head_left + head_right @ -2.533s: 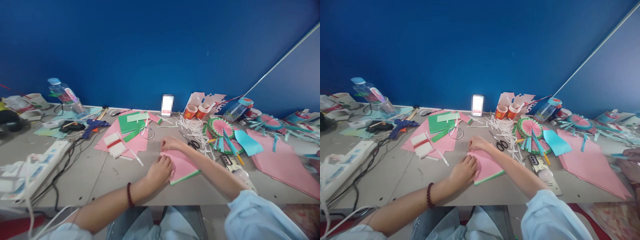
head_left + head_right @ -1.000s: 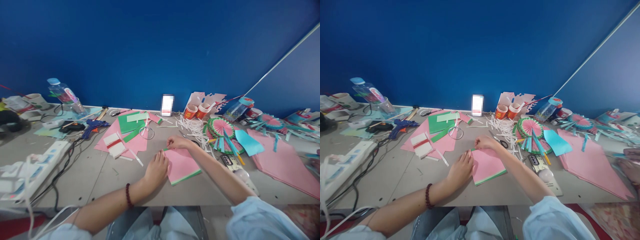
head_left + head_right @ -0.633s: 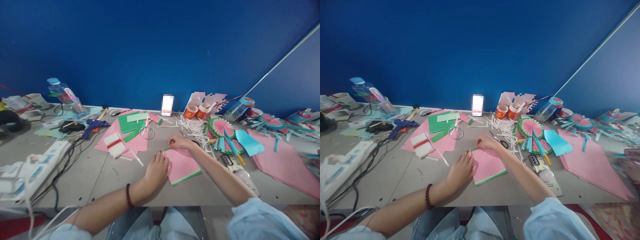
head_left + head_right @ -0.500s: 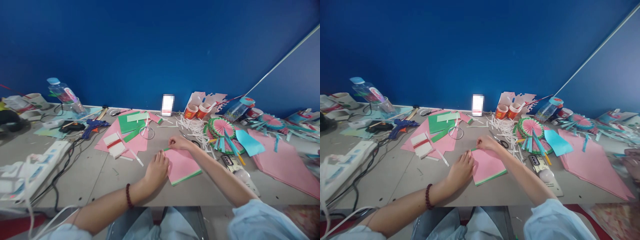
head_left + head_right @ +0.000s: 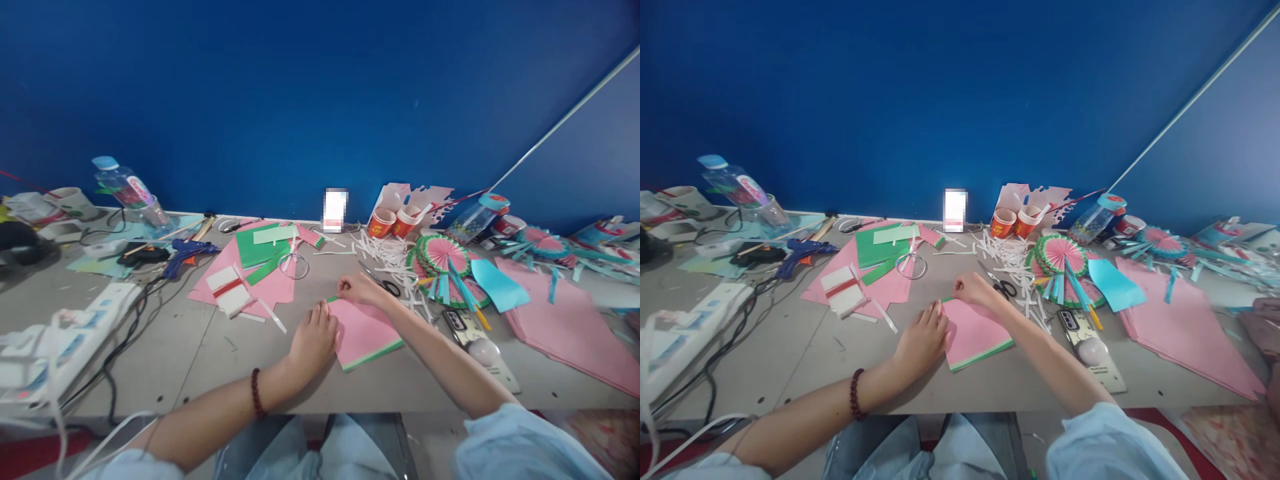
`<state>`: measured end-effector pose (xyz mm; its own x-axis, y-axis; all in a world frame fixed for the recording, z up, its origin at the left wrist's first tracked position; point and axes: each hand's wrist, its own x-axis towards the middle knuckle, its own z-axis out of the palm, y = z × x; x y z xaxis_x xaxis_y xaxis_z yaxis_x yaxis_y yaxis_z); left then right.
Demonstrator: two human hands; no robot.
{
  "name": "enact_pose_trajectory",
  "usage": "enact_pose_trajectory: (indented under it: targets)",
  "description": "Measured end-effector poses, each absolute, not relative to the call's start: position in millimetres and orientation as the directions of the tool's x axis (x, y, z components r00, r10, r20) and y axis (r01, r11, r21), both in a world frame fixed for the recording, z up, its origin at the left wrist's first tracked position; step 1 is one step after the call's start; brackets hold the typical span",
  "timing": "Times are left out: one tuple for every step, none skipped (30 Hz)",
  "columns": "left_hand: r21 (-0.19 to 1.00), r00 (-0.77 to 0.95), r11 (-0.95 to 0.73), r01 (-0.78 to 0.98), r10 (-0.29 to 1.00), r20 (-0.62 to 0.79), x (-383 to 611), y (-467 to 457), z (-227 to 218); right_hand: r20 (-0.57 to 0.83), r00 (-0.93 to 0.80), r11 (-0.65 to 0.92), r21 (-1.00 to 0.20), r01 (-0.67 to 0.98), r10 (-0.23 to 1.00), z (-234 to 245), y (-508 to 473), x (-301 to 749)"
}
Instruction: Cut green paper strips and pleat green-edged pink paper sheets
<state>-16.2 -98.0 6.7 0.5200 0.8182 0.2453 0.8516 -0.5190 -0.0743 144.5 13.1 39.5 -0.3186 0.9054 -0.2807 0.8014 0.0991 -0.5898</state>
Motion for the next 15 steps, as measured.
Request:
enact_pose_trajectory:
  targets:
    - [-0.08, 0.523, -0.521, 0.85, 0.815, 0.248, -16.2, -98.1, 6.8, -0.282, -0.317, 0.098, -0.587, 0.804, 0.906, 39.8, 13.0, 144.4]
    - [-0.086, 0.526, -0.522, 0.848, 0.813, 0.25, -16.2, -98.3, 6.9, -0.283, -0.316, 0.098, -0.585, 0.805, 0.906, 40.0, 13.0, 144.4]
    - [-0.093, 0.528, -0.523, 0.847, 0.811, 0.253, -16.2, -98.5, 7.0, -0.282, -0.318, 0.101, -0.583, 0.806, 0.905, 40.0, 12.9, 144.3]
    - [-0.099, 0.53, -0.523, 0.846, 0.809, 0.255, -16.3, -98.6, 7.1, -0.279, -0.32, 0.106, -0.582, 0.806, 0.905, 39.8, 12.9, 144.3]
    - [-0.103, 0.53, -0.522, 0.846, 0.808, 0.256, -16.3, -98.8, 7.2, -0.275, -0.32, 0.108, -0.581, 0.806, 0.906, 39.5, 12.8, 144.3]
    - [-0.105, 0.529, -0.52, 0.847, 0.809, 0.257, -16.4, -98.9, 7.3, -0.272, -0.319, 0.11, -0.58, 0.807, 0.908, 39.1, 12.7, 144.3]
    - [-0.108, 0.527, -0.518, 0.848, 0.81, 0.256, -16.5, -98.9, 7.5, -0.269, -0.317, 0.11, -0.58, 0.807, 0.91, 38.7, 12.7, 144.4]
    - [-0.111, 0.527, -0.516, 0.849, 0.811, 0.254, -16.5, -98.9, 7.7, -0.269, -0.316, 0.11, -0.579, 0.808, 0.91, 38.2, 12.7, 144.6]
    - [-0.116, 0.529, -0.517, 0.848, 0.81, 0.252, -16.6, -98.9, 7.9, -0.269, -0.316, 0.109, -0.579, 0.808, 0.91, 37.8, 12.7, 144.8]
    - [-0.119, 0.53, -0.518, 0.847, 0.81, 0.251, -16.6, -98.9, 8.2, -0.269, -0.317, 0.111, -0.578, 0.809, 0.91, 37.4, 12.9, 145.0]
    - [-0.121, 0.532, -0.519, 0.846, 0.809, 0.251, -16.6, -98.8, 8.4, -0.267, -0.319, 0.114, -0.577, 0.808, 0.909, 37.0, 13.0, 145.3]
    - [-0.121, 0.534, -0.521, 0.845, 0.807, 0.251, -16.6, -98.8, 8.5, -0.264, -0.321, 0.118, -0.578, 0.808, 0.909, 36.6, 13.2, 145.5]
    - [-0.117, 0.534, -0.522, 0.845, 0.807, 0.254, -16.6, -98.7, 8.4, -0.261, -0.322, 0.119, -0.578, 0.807, 0.91, 36.3, 13.3, 145.6]
    - [-0.112, 0.532, -0.522, 0.845, 0.806, 0.257, -16.6, -98.7, 8.1, -0.258, -0.321, 0.12, -0.579, 0.806, 0.911, 36.0, 13.4, 145.7]
    - [-0.106, 0.53, -0.522, 0.846, 0.807, 0.261, -16.6, -98.6, 7.5, -0.257, -0.319, 0.118, -0.58, 0.806, 0.912, 36.0, 13.4, 145.6]
